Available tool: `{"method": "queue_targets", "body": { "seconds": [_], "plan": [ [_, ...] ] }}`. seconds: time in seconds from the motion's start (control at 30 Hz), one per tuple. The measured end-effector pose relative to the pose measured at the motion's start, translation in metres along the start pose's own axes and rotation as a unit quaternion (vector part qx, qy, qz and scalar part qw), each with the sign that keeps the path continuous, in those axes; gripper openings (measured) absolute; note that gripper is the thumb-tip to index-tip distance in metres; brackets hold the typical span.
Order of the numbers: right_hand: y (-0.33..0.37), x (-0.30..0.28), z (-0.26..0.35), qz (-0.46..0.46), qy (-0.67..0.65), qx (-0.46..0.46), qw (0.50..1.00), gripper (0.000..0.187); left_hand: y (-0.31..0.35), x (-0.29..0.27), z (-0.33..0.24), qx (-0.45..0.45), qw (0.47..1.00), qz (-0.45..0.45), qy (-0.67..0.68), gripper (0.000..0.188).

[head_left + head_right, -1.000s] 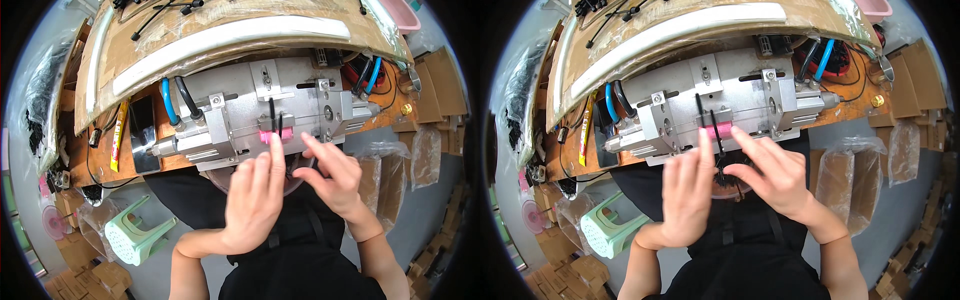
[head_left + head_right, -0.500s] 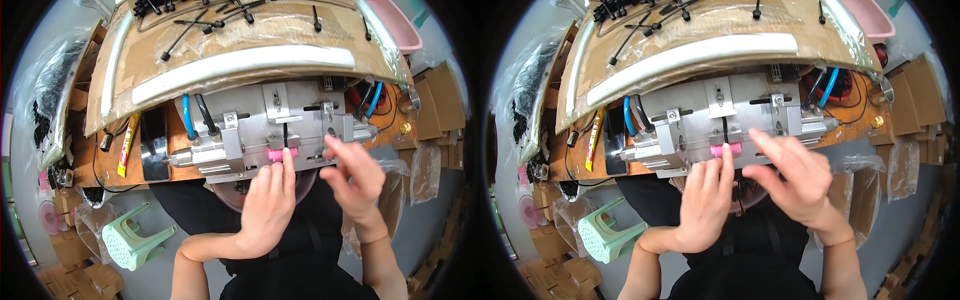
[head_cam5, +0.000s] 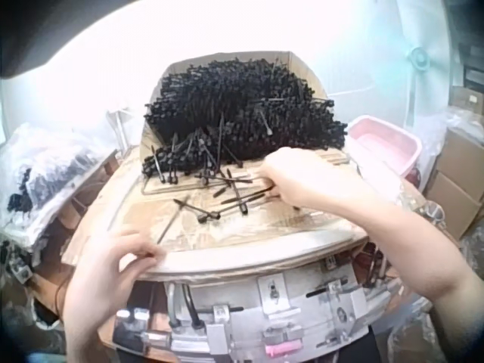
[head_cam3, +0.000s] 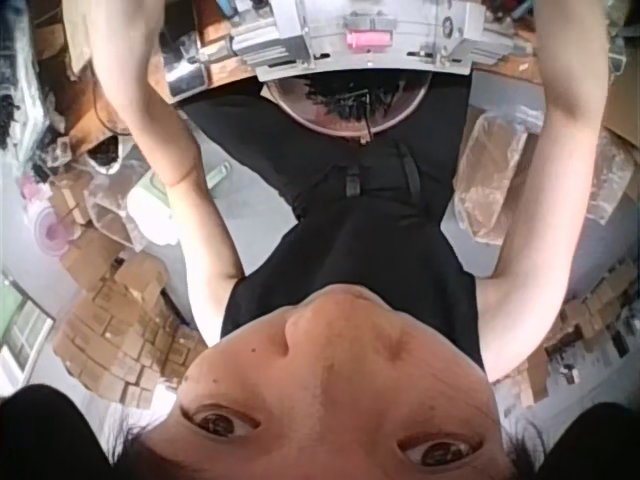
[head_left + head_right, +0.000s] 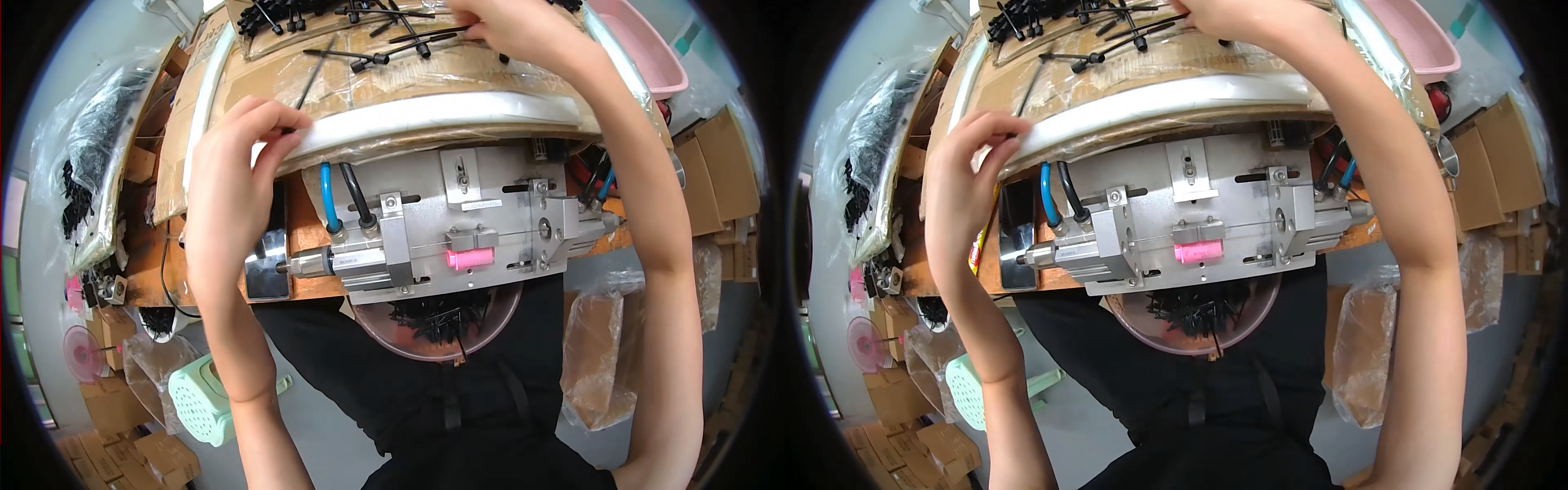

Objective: The person repeatedly picks up black cable ties and small black plastic caps from a pile on a workbench. They insert the cable tie into a silver metal jig, press a pink lever to secure it, and then attach the cap to the end of the tie. The person then removes the assembled unit and places it on the workbench, repeating this process continuously.

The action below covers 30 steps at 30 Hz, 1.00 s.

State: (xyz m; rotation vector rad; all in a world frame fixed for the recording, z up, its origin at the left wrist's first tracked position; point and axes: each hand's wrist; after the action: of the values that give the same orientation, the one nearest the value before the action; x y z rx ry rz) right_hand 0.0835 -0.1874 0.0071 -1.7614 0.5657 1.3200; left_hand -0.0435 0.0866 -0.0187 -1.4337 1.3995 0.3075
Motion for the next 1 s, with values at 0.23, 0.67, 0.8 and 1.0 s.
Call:
{"method": "queue_targets", "body": {
  "seconds": [0.23,0.67,0.8,1.0],
  "plan": [
    [0.068,-0.055,0.010,-0.157,-0.221,0.125,0.954,0.023,0.119,0.073,-0.092,0.060,0.996,-0.049,-0.040,0.061],
    [0.196,-0.046,0.052,-0.263,-0.429,0.130,0.854,0.025,0.127,0.127,-0.124,0.045,0.989,0.083,-0.117,0.065],
    [0.234,-0.001,0.103,-0.199,-0.381,0.109,0.896,0.047,0.115,0.107,-0.117,0.023,0.992,0.112,-0.059,0.060],
    [0.258,0.044,0.144,-0.119,-0.363,0.083,0.920,0.069,-0.035,0.069,-0.039,0.130,0.948,-0.235,-0.172,0.017]
  ]
}}
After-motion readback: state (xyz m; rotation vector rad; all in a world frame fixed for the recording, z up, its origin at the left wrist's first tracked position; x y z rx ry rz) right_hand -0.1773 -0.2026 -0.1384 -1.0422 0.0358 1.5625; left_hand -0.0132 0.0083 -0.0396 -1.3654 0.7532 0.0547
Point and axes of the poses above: each hand's wrist, its own y-axis away from the middle knuckle, its own x-axis out of the palm, z = x × y, and after that the axes turned 2 degrees about -z, right-handed
